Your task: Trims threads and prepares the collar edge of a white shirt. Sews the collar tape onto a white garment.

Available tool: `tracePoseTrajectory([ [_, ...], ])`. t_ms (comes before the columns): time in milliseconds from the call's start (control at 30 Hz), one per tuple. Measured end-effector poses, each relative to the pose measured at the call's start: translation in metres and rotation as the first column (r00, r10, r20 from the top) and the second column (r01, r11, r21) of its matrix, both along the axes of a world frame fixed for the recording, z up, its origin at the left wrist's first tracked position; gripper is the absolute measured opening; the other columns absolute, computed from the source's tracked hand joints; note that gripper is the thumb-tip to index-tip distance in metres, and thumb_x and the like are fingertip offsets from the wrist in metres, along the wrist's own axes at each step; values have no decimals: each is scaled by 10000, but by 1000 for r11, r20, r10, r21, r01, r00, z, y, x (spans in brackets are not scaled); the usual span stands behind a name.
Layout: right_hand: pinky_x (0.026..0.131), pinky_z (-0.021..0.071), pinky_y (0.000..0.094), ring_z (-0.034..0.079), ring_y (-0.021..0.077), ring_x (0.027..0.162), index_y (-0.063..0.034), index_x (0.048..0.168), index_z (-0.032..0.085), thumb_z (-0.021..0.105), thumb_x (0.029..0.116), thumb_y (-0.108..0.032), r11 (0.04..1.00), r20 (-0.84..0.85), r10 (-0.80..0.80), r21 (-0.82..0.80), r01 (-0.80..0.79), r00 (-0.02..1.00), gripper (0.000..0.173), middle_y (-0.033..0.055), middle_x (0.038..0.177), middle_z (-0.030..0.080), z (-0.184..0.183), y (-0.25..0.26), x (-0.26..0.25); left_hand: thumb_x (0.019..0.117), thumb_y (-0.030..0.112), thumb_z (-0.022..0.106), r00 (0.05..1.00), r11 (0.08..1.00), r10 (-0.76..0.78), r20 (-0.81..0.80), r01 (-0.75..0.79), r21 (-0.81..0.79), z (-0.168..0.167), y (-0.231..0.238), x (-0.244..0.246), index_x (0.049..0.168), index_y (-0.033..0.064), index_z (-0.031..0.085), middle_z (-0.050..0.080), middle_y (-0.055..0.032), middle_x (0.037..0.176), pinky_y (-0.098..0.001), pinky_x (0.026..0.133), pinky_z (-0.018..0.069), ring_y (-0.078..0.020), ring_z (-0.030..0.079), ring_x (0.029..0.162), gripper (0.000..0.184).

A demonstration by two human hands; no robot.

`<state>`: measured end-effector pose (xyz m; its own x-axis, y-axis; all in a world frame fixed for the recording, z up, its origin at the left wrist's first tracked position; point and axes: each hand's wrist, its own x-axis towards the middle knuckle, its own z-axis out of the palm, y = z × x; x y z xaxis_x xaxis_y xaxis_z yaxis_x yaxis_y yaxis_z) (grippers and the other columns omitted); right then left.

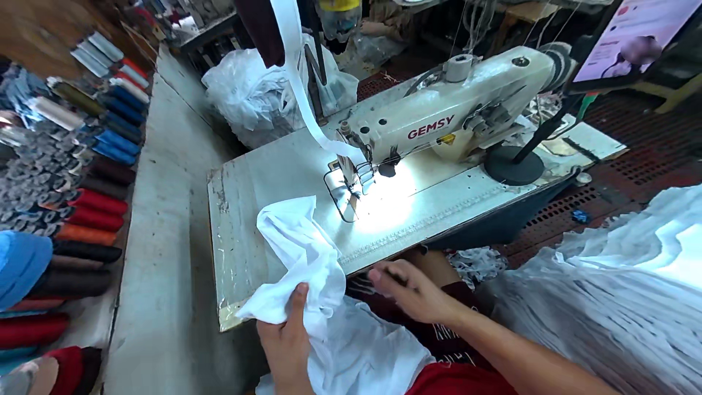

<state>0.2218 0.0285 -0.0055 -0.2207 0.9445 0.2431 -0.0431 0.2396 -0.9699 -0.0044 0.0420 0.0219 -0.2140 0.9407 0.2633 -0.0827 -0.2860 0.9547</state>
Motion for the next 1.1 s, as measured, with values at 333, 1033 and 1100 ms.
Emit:
tracePoseTrajectory([
  [333, 438, 354, 163, 375, -12, 454, -212, 828, 499, 471, 1079, -307, 632, -42, -773, -145, 761, 634, 270, -135, 586, 428, -2, 0, 140, 971, 306, 692, 794, 954, 207, -571, -293, -61, -17, 79, -55, 1460, -142, 388, 504, -337, 1422, -516, 1053, 476, -382, 540, 1297, 730],
  [1033, 645, 483, 165, 583, -18, 711, -48, 997, 696, 475, 1080, -234, 880, 281, -472, 92, 466, 836, 301, -7, 899, 701, -20, 54, 33, 1074, 613, 174, 616, 19, -383, 688, 750, -661, -76, -117, 164, 996, 37, 680, 718, -45, 851, -344, 767, 583, -136, 695, 790, 771],
  [1100, 663, 509, 200, 606, 23, 721, -38, 995, 709, 503, 1069, -249, 870, 359, -492, 169, 463, 793, 304, 24, 868, 697, -28, 55, 31, 1076, 605, 224, 661, 80, -287, 694, 738, -670, -70, -109, 166, 1001, 24, 671, 719, -63, 867, -360, 790, 592, -159, 704, 807, 737],
])
